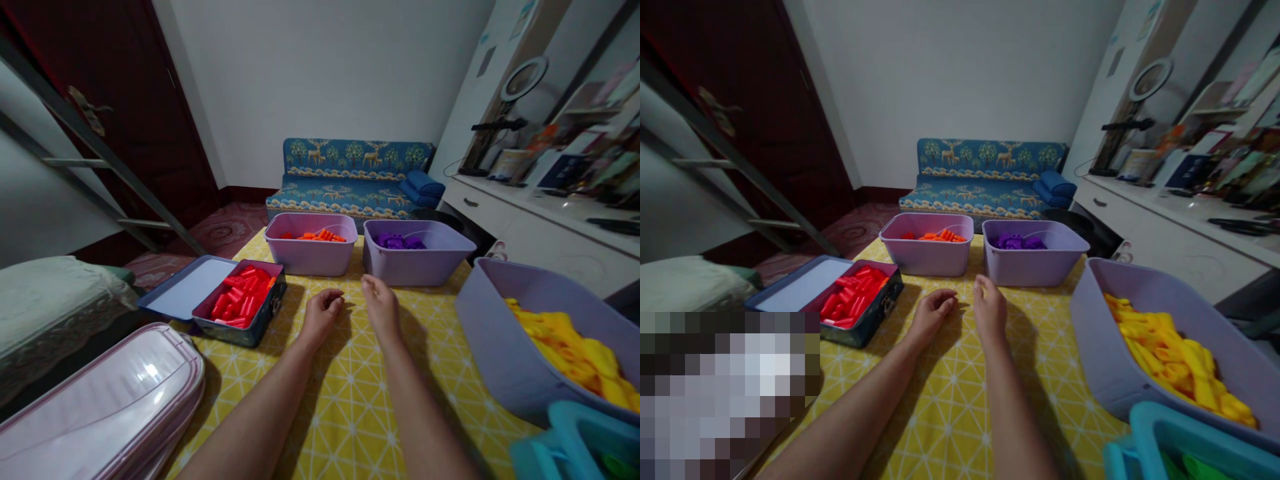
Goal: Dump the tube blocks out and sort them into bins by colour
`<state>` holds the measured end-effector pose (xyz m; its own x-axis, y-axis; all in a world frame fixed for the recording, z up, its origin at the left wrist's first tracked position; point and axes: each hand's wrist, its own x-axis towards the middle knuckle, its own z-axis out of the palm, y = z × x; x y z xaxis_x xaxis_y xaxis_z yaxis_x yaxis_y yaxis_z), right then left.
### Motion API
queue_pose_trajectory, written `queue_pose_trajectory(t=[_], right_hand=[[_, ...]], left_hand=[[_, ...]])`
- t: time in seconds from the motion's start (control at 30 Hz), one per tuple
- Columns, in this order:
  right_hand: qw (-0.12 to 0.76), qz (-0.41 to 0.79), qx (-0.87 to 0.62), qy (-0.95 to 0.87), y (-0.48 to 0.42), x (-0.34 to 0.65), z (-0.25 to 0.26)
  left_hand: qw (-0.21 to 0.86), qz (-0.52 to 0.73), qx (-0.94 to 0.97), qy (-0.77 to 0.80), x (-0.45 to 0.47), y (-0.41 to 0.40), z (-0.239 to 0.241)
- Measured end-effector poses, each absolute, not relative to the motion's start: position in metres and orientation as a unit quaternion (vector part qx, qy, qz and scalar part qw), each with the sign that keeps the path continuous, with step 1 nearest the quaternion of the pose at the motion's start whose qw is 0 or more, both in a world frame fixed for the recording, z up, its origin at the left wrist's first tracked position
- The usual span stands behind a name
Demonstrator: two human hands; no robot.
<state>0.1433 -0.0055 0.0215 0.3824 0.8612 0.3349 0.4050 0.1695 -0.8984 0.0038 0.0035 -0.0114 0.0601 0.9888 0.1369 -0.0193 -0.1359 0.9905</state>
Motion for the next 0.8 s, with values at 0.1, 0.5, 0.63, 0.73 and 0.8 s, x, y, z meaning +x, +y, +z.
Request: queue_pose_trajectory(t=[0.1, 0.5, 0.63, 0.73, 0.8], right_hand=[[0.38, 0.153, -0.66, -0.63, -0.011, 0.125, 0.0], [0.148, 0.046, -0.68, -0.717, -0.024, 0.114, 0.001], [0.156, 0.023, -0.674, -0.722, -0.022, 0.116, -0.002], [0.17, 0.007, -0.668, -0.724, -0.022, 0.117, -0.005], [0.179, 0.006, -0.667, -0.723, -0.021, 0.118, -0.007]], left_hand=[[0.425, 0.518, 0.579, 0.465, 0.003, 0.003, -0.01], [0.307, 0.467, 0.658, 0.504, 0.004, -0.001, -0.003], [0.322, 0.419, 0.69, 0.495, -0.002, 0.003, 0.006], [0.313, 0.383, 0.715, 0.494, -0.029, 0.018, 0.031], [0.284, 0.376, 0.724, 0.503, -0.067, 0.031, 0.058]])
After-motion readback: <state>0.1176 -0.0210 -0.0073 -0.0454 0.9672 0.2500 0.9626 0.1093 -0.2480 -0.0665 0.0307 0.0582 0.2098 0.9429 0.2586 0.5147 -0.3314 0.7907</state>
